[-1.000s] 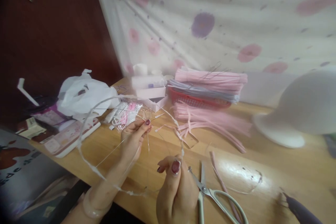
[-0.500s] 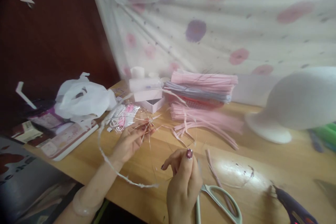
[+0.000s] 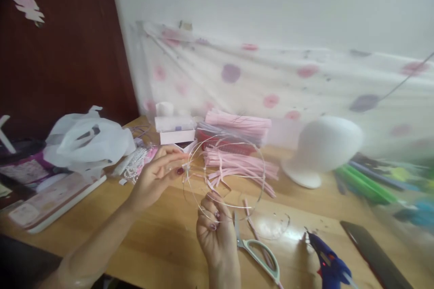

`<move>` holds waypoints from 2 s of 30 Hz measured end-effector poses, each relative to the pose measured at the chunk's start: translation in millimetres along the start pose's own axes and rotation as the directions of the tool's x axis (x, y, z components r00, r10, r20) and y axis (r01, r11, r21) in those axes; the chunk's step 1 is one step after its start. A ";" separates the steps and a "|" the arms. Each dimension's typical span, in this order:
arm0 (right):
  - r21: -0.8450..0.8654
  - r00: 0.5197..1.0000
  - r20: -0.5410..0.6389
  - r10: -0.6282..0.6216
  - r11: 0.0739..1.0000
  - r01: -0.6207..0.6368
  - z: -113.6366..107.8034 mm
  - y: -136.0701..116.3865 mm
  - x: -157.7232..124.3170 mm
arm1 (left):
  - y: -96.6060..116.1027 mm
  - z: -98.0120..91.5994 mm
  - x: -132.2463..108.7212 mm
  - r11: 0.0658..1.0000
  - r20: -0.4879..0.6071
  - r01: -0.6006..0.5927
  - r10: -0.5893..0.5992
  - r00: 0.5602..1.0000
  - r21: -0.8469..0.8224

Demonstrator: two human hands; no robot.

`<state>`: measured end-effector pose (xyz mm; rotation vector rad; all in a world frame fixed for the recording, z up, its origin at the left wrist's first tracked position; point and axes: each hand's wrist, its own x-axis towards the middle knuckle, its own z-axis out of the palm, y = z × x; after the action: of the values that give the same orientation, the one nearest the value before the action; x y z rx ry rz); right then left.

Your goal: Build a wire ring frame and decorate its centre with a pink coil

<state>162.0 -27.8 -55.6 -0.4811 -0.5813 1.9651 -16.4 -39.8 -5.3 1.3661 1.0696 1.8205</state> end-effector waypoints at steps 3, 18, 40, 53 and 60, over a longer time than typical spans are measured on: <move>-0.017 0.998 0.006 0.061 0.998 -0.061 -0.8 -4.3 -0.5 | 9.9 -1.2 7.7 0.993 0.084 -0.079 0.071 0.994 0.088; -0.917 0.775 0.380 -0.504 -0.093 0.389 11.6 -18.6 -49.0 | -4.0 -6.2 -54.5 0.952 -0.028 0.181 -0.180 0.983 0.248; -0.825 0.706 0.496 -0.506 -0.019 0.565 -7.5 21.0 -31.6 | -24.3 -6.2 -85.0 0.732 0.183 -0.323 0.268 0.946 0.599; -0.777 0.635 0.578 -0.513 -0.109 0.620 5.3 15.7 -16.5 | -20.4 -4.7 -75.6 0.740 0.202 -0.294 0.214 0.956 0.605; -0.846 0.729 0.474 -0.494 -0.025 0.533 -3.0 15.1 -26.5 | -23.7 -4.4 -81.7 0.772 0.097 -0.178 0.151 0.984 0.610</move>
<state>164.4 -56.9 -64.6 -0.8200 -1.7906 0.5744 2.0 -98.3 -64.4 1.9154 1.6660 1.6012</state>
